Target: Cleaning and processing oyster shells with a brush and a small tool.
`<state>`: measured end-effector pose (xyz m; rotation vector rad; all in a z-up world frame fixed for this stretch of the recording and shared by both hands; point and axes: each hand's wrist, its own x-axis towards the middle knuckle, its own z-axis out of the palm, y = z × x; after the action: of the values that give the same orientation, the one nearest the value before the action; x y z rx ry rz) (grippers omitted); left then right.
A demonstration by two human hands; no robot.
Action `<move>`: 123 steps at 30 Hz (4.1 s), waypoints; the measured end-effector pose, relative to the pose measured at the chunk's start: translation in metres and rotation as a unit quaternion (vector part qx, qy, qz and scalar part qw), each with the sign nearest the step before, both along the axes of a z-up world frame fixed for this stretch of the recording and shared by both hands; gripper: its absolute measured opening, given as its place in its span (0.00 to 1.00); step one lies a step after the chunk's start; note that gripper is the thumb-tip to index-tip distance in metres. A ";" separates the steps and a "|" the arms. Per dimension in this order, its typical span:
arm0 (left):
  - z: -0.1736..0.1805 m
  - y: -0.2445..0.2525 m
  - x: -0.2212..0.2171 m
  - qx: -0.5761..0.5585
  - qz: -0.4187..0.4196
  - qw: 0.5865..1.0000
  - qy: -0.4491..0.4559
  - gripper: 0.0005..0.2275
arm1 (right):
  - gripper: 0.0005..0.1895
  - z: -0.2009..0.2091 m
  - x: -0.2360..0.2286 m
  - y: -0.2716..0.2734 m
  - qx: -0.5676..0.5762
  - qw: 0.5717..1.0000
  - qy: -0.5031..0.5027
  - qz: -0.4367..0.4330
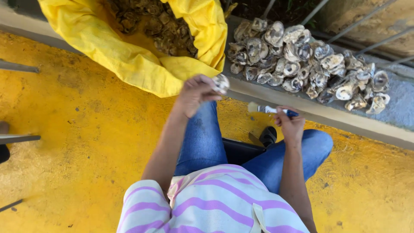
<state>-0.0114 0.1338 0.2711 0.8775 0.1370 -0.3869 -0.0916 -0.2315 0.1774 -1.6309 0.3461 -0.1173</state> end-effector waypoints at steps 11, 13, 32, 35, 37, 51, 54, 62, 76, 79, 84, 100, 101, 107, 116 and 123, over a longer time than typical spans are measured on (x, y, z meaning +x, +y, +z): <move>-0.116 -0.117 0.009 -0.142 -0.175 0.973 0.040 0.19 | 0.07 0.108 -0.033 0.012 0.020 0.979 -0.191 -0.064; -0.129 -0.122 0.010 -0.163 -0.200 0.966 0.025 0.25 | 0.08 0.099 -0.032 0.018 0.012 0.979 -0.198 -0.055; -0.216 -0.114 0.018 0.146 -0.162 0.975 -0.045 0.25 | 0.08 0.054 -0.005 0.022 -0.178 0.975 -0.070 0.116; -0.215 -0.117 0.020 0.144 -0.175 0.973 -0.053 0.25 | 0.08 0.052 0.000 0.024 -0.222 0.957 -0.121 0.145; -0.223 -0.121 0.021 0.124 -0.176 0.975 -0.049 0.24 | 0.08 0.051 0.002 0.019 -0.282 0.931 -0.129 0.191; -0.223 -0.123 0.018 0.176 -0.173 0.961 -0.123 0.23 | 0.07 0.056 0.013 0.002 -0.152 0.983 -0.067 0.073; -0.236 -0.129 0.024 0.132 -0.160 0.969 -0.136 0.22 | 0.07 0.052 0.017 0.021 -0.105 0.993 -0.050 -0.014; -0.237 -0.125 0.020 0.225 -0.139 0.953 -0.148 0.23 | 0.04 0.040 0.021 0.018 -0.128 0.990 -0.052 0.029; -0.239 -0.133 0.023 0.091 -0.146 0.980 -0.099 0.23 | 0.03 0.045 0.028 0.042 -0.110 0.993 -0.029 0.012; -0.243 -0.134 0.019 0.073 -0.133 0.983 -0.098 0.22 | 0.03 0.056 0.026 0.044 -0.235 0.971 -0.045 0.021; -0.238 -0.131 0.024 0.095 -0.138 0.977 -0.130 0.21 | 0.04 0.051 0.027 0.045 -0.084 0.995 -0.052 0.005; -0.252 -0.126 0.024 0.178 -0.072 0.978 0.079 0.14 | 0.07 0.046 0.018 0.038 -0.070 0.995 -0.043 -0.058; -0.254 -0.124 0.023 0.183 -0.093 0.976 0.079 0.14 | 0.07 0.041 0.019 0.044 -0.052 0.998 -0.043 -0.020; -0.262 -0.125 0.028 0.242 -0.064 0.965 0.078 0.14 | 0.06 0.029 0.030 0.041 -0.297 0.952 -0.066 0.014; -0.246 -0.118 0.031 0.089 -0.060 0.974 0.201 0.06 | 0.05 0.025 0.032 0.042 -0.157 0.987 -0.031 0.020; -0.256 -0.119 0.031 0.086 -0.064 0.968 0.226 0.04 | 0.05 0.027 0.023 0.058 -0.250 0.963 -0.051 0.083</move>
<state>0.0195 0.0151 0.0147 0.9609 0.5431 -0.7006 -0.0682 -0.1736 0.2046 -2.1377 0.1003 -0.1709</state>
